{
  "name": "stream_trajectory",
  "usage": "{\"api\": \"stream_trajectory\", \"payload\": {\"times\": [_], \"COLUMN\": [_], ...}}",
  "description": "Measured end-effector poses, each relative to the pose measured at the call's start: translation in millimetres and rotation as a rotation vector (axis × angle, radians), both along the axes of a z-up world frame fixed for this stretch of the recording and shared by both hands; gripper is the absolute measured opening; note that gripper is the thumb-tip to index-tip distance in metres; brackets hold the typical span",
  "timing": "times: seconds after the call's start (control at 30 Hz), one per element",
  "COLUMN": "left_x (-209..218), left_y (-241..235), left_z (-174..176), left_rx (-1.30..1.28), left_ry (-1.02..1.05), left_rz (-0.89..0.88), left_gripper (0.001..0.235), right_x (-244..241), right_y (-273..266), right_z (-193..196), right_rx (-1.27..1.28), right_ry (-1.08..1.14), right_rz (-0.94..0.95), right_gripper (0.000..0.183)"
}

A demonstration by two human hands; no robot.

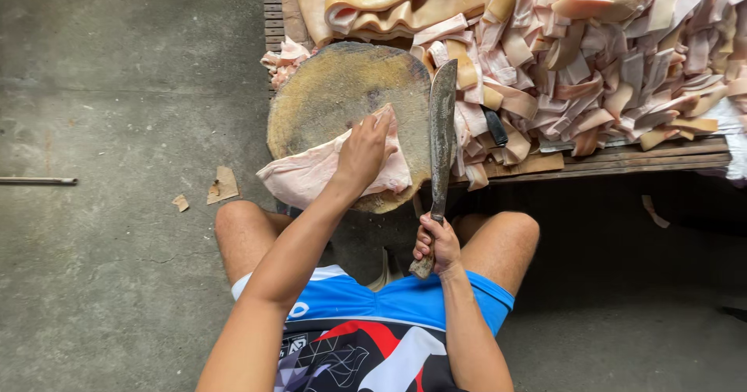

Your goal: The person sits on the floor and uses a large knife to slice sheets of raw pork belly into strips on a round wooden cutting board. The person repeatedly picks up sheets of meat, cuts them into uniform strips, and places the cut pieces onto a nearby pile.

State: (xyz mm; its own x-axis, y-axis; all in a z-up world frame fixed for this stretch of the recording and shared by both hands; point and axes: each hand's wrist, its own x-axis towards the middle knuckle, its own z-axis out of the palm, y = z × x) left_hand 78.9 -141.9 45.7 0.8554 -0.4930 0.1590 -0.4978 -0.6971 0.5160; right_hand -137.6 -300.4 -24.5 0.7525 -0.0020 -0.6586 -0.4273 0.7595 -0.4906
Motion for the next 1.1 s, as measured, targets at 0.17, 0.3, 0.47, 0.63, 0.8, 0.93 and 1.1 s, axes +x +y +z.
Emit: {"api": "stream_trajectory", "payload": {"times": [0.17,0.3,0.47,0.63,0.8,0.93,1.1], "left_x": [39,59,56,61,46,29,21], "left_y": [-35,-35,-52,-40,0,13,10], "left_z": [-26,-49,-70,-40,-17,-42,-44], "left_rx": [0.127,0.124,0.265,0.111,-0.763,-1.132,-1.129], "left_ry": [0.111,0.076,-0.029,0.046,0.743,0.79,0.806], "left_rz": [0.15,0.132,0.193,0.244,0.462,0.39,0.521], "left_gripper": [0.026,0.019,0.012,0.025,0.018,0.016,0.017], "right_x": [-3,1,1,5,-2,-30,-55], "right_y": [-7,-12,-12,-15,-6,12,22], "right_z": [1,-2,1,7,39,77,113], "right_rx": [-0.006,-0.009,-0.009,-0.036,-0.445,-0.696,-1.06], "right_ry": [0.02,0.003,0.021,0.021,-0.046,-0.073,-0.107], "right_rz": [0.011,0.038,0.047,0.053,0.132,0.241,0.374], "right_gripper": [0.013,0.016,0.016,0.017,0.02,0.025,0.045]}}
